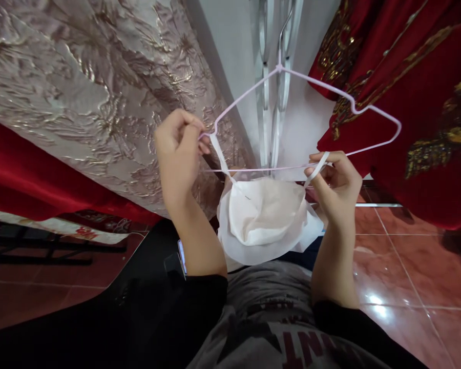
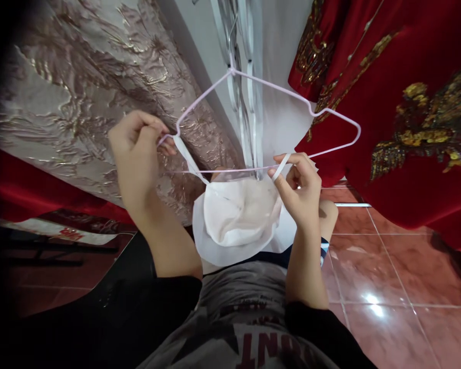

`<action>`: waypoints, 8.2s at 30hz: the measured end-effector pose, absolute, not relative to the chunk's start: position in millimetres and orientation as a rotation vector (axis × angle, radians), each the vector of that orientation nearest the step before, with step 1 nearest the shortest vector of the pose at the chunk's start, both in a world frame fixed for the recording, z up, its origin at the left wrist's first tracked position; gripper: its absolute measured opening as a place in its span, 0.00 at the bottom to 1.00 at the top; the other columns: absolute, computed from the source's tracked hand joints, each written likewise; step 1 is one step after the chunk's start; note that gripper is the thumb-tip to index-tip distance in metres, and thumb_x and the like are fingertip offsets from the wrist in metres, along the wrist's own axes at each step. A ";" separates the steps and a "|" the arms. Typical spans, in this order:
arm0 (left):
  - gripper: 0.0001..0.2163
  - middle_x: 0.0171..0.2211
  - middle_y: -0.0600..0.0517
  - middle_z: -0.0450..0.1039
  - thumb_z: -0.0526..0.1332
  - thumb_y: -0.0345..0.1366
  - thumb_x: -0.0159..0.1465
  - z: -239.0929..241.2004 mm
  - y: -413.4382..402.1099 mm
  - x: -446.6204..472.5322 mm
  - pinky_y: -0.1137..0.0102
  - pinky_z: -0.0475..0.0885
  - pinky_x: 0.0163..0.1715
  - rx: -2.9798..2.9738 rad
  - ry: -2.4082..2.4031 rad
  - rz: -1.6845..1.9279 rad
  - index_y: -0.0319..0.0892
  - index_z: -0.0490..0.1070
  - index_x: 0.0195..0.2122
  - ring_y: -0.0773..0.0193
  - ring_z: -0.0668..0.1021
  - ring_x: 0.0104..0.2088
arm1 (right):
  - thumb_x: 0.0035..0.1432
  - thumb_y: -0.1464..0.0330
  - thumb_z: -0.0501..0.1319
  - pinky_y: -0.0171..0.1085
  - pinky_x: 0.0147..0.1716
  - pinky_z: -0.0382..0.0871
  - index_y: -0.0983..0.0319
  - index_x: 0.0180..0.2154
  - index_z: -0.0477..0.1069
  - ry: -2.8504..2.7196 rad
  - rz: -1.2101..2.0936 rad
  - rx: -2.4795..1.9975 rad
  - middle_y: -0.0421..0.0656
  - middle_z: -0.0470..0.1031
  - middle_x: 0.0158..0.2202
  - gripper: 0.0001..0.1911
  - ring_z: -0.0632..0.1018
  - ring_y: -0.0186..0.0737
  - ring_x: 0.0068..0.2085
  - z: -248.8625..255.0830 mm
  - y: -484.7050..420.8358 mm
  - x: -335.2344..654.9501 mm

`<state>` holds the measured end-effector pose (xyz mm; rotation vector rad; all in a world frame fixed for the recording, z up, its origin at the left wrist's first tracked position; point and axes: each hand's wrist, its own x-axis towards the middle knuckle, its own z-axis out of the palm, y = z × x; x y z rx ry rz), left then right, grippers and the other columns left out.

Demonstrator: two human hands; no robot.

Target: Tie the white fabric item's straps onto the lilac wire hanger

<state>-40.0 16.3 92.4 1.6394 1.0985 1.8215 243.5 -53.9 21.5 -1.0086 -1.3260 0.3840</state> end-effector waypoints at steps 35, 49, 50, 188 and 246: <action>0.15 0.28 0.51 0.80 0.66 0.45 0.75 25.3 -27.0 4.0 0.75 0.71 0.27 1.004 0.926 1.998 0.43 0.72 0.33 0.67 0.74 0.23 | 0.69 0.64 0.65 0.47 0.37 0.77 0.49 0.36 0.83 -1.308 -0.211 -0.779 0.45 0.77 0.35 0.08 0.80 0.46 0.40 73.6 -43.9 264.0; 0.11 0.44 0.45 0.84 0.72 0.47 0.69 -1.4 -20.0 -13.5 0.71 0.75 0.40 1.310 1.026 1.610 0.44 0.84 0.42 0.60 0.82 0.40 | 0.65 0.64 0.67 0.37 0.26 0.68 0.52 0.49 0.82 -1.519 0.378 -1.120 0.43 0.78 0.50 0.11 0.64 0.28 0.26 15.4 -41.2 230.0; 0.11 0.41 0.45 0.84 0.72 0.47 0.68 -0.2 -23.4 -16.5 0.71 0.75 0.37 1.357 1.031 1.554 0.44 0.85 0.41 0.62 0.79 0.36 | 0.65 0.64 0.67 0.38 0.26 0.68 0.51 0.52 0.81 -1.525 0.377 -1.126 0.43 0.77 0.52 0.13 0.64 0.27 0.26 13.0 -40.0 230.3; 0.15 0.47 0.47 0.83 0.74 0.46 0.65 -21.3 21.1 20.7 0.74 0.76 0.37 0.781 0.954 2.004 0.45 0.79 0.47 0.63 0.84 0.42 | 0.61 0.61 0.71 0.38 0.32 0.65 0.57 0.42 0.81 -1.470 0.315 -1.094 0.40 0.75 0.41 0.10 0.65 0.31 0.30 20.8 -48.5 251.2; 0.12 0.33 0.48 0.81 0.73 0.44 0.67 39.6 -54.6 -35.0 0.75 0.48 0.13 1.316 0.959 1.450 0.40 0.84 0.35 0.77 0.59 0.16 | 0.67 0.56 0.67 0.37 0.29 0.55 0.57 0.40 0.72 -1.255 0.572 -1.129 0.33 0.64 0.23 0.12 0.68 0.32 0.27 15.7 -52.1 231.8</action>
